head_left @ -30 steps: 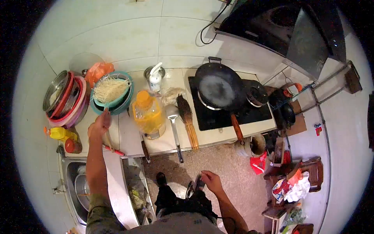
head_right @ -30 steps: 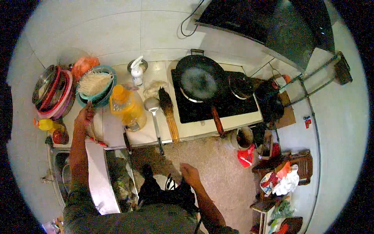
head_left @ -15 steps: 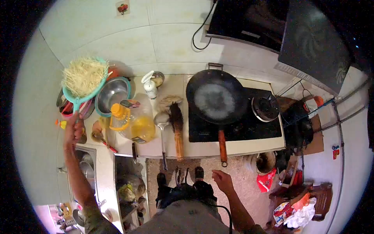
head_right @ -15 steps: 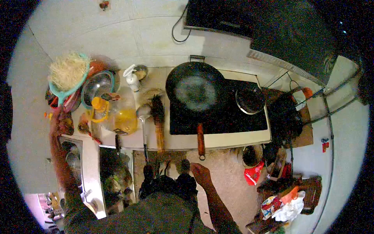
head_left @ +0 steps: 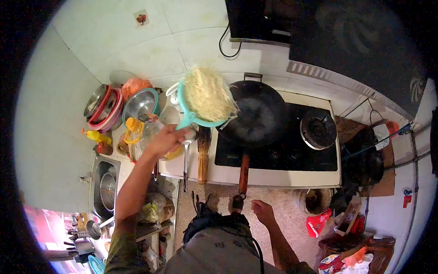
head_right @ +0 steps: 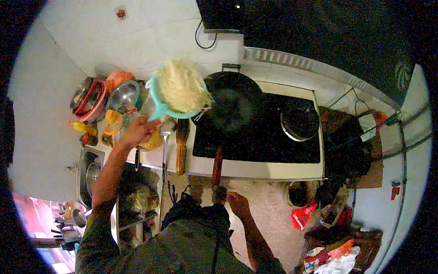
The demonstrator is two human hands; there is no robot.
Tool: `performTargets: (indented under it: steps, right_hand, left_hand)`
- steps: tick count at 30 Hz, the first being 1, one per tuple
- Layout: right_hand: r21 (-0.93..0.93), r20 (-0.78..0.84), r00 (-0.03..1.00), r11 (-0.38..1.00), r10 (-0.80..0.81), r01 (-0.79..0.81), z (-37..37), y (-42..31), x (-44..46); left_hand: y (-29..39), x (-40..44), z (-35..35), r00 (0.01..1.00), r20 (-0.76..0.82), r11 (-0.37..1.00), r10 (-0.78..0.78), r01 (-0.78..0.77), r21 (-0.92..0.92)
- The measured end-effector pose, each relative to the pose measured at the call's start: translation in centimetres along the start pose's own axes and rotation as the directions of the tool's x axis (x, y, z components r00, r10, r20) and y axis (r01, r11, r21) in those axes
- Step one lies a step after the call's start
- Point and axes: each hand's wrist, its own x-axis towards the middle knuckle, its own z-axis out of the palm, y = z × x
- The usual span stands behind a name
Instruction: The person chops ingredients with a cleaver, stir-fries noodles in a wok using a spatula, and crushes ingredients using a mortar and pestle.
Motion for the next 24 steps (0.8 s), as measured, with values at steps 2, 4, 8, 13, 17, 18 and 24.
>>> performTargets:
  steps: [2, 4, 8, 13, 17, 18, 24]
  right_hand:
    - [0.033, -0.1, 0.993, 0.997, -0.065, 0.069, -0.2, 1.2, -0.6]
    - [0.042, -0.119, 0.993, 0.999, -0.014, 0.019, -0.6, 1.7, -1.6]
    - [0.077, -0.162, 0.986, 0.997, 0.041, -0.029, -0.5, 4.9, -3.4]
    - [0.265, -0.19, 0.972, 0.961, 0.136, -0.083, -0.6, 6.3, -4.5]
    - [0.283, -0.176, 0.977, 0.957, 0.12, -0.067, -0.8, 6.7, -3.7]
    - [0.28, -0.168, 0.979, 0.958, 0.117, -0.066, -0.9, 6.8, -3.1]
    - [0.039, -0.146, 0.989, 0.998, -0.037, 0.043, -2.9, 5.5, -0.4]
  left_hand:
    - [-0.8, 3.0, 2.4, 0.998, 0.037, 0.985, 0.056, -0.061, 0.158]
    - [-0.7, 4.6, 4.2, 0.991, 0.092, 0.944, 0.099, -0.123, 0.306]
    - [-1.1, 7.7, 6.1, 0.956, 0.142, 0.688, 0.257, -0.284, 0.668]
    - [-1.5, 8.8, 7.4, 0.878, 0.141, 0.329, 0.457, -0.314, 0.891]
    - [-0.4, 7.8, 8.1, 0.873, 0.104, 0.259, 0.477, -0.252, 0.932]
    - [0.0, 7.6, 8.3, 0.841, 0.121, 0.229, 0.527, -0.277, 0.933]
    - [1.1, 6.7, 8.6, 0.798, 0.138, 0.204, 0.587, -0.311, 0.928]
